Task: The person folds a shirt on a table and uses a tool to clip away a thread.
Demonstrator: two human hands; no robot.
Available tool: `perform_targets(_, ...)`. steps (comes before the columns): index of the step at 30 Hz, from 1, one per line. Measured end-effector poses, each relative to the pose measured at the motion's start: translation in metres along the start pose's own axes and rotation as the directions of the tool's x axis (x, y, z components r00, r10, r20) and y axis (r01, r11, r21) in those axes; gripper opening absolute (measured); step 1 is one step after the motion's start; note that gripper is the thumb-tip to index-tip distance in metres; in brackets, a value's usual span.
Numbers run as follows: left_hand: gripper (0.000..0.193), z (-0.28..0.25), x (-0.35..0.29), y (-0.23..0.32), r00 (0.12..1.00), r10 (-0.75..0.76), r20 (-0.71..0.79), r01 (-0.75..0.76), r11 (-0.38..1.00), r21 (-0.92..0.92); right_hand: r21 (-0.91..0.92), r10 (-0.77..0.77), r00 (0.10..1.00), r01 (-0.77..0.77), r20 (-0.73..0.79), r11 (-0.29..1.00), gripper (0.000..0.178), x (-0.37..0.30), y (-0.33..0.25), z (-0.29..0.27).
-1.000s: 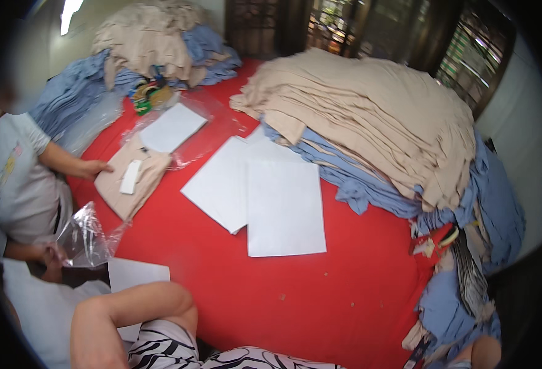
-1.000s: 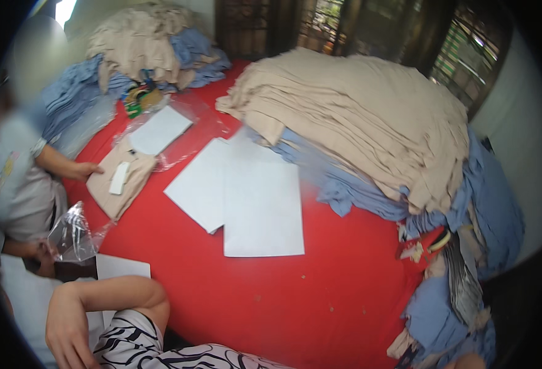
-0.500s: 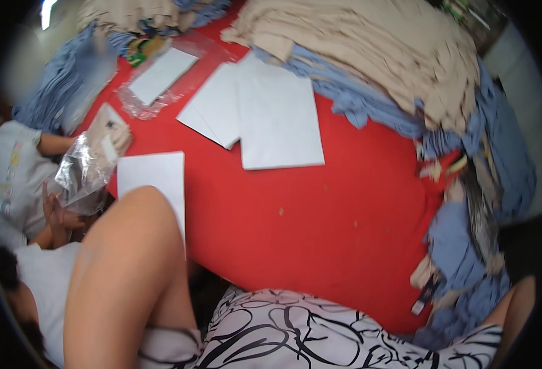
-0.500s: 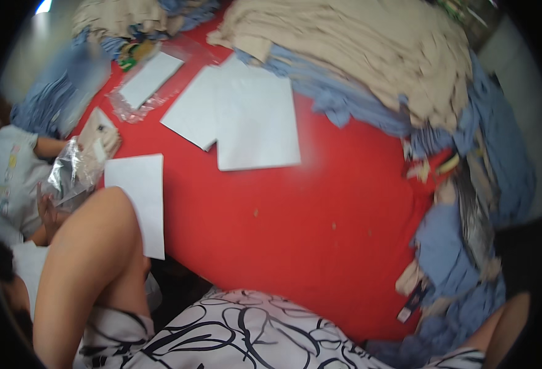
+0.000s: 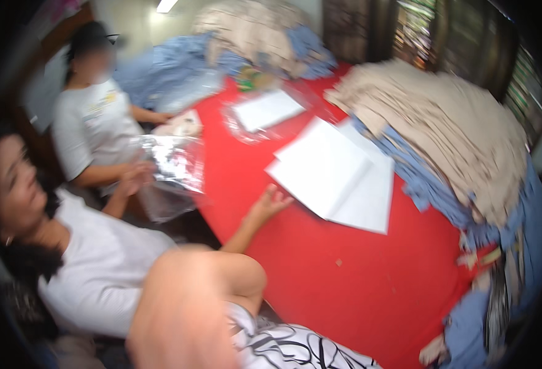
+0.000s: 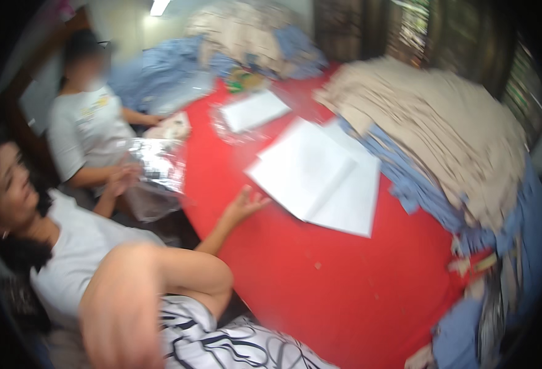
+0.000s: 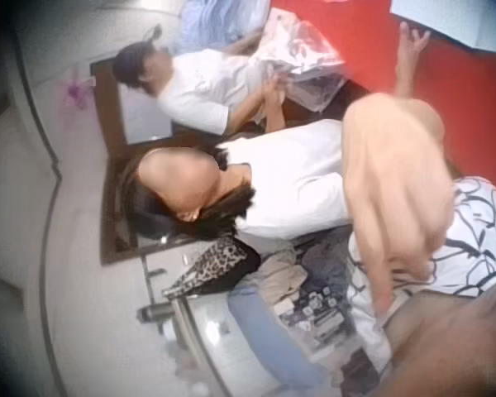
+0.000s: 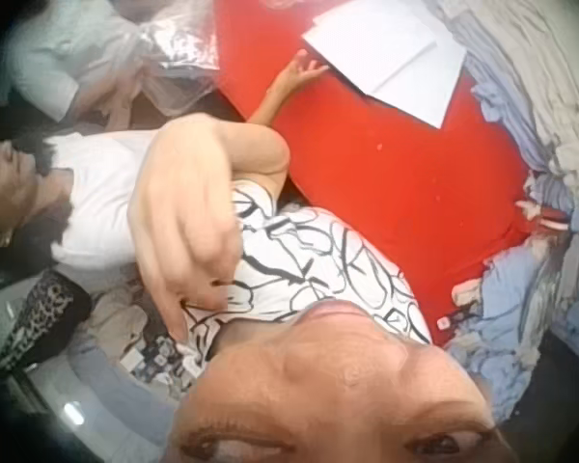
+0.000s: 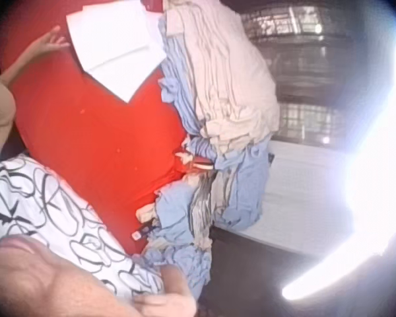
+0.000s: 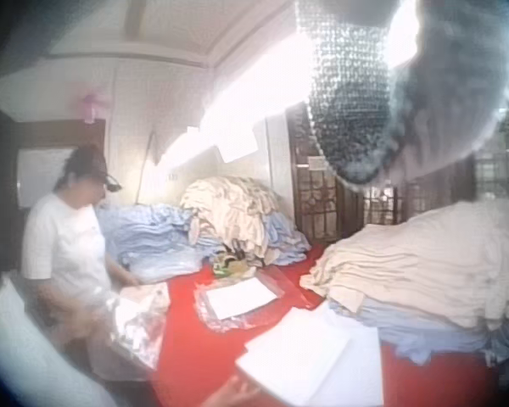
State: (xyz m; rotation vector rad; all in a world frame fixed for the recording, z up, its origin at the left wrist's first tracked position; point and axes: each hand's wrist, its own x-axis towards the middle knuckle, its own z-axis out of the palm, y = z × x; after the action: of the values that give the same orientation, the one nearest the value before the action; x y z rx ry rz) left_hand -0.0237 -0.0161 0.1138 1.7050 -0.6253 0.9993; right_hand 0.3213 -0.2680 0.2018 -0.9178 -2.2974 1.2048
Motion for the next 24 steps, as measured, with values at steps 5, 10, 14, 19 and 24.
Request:
perform_targets(5, 0.093, -0.137, -0.069, 0.051, 0.396, 0.422, -0.816, 0.106, 0.861, 0.497, 0.465, 0.313, 0.925, -0.183, -0.218, 0.866, 0.037, -0.011, 0.101, 0.021)
perform_targets(10, 0.109, -0.258, -0.084, 0.093, 0.040, 0.509, -0.860, 0.282, 0.820, 0.499, 0.571, 0.573, 0.773, -0.348, -0.274, 0.743, 0.045, -0.004, 0.199, 0.053)
perform_targets(14, 0.107, -0.236, -0.079, 0.066, 0.094, 0.519, -0.850, 0.422, 0.752, 0.506, 0.539, 0.598, 0.760, -0.402, -0.254, 0.740, 0.043, 0.004, 0.237, 0.040)
perform_targets(19, 0.087, -0.155, -0.097, -0.075, 0.312, 0.266, -0.912, 0.719, 0.561, 0.410, 0.382, 0.477, 0.732, -0.312, -0.487, 0.870, 0.048, 0.020, 0.282, -0.024)
perform_targets(24, 0.044, -0.019, -0.161, -0.225, 0.515, -0.228, -0.827, 0.844, -0.034, 0.535, 0.092, 0.394, 0.573, -0.483, -0.719, 0.871, 0.036, 0.028, 0.303, -0.139)
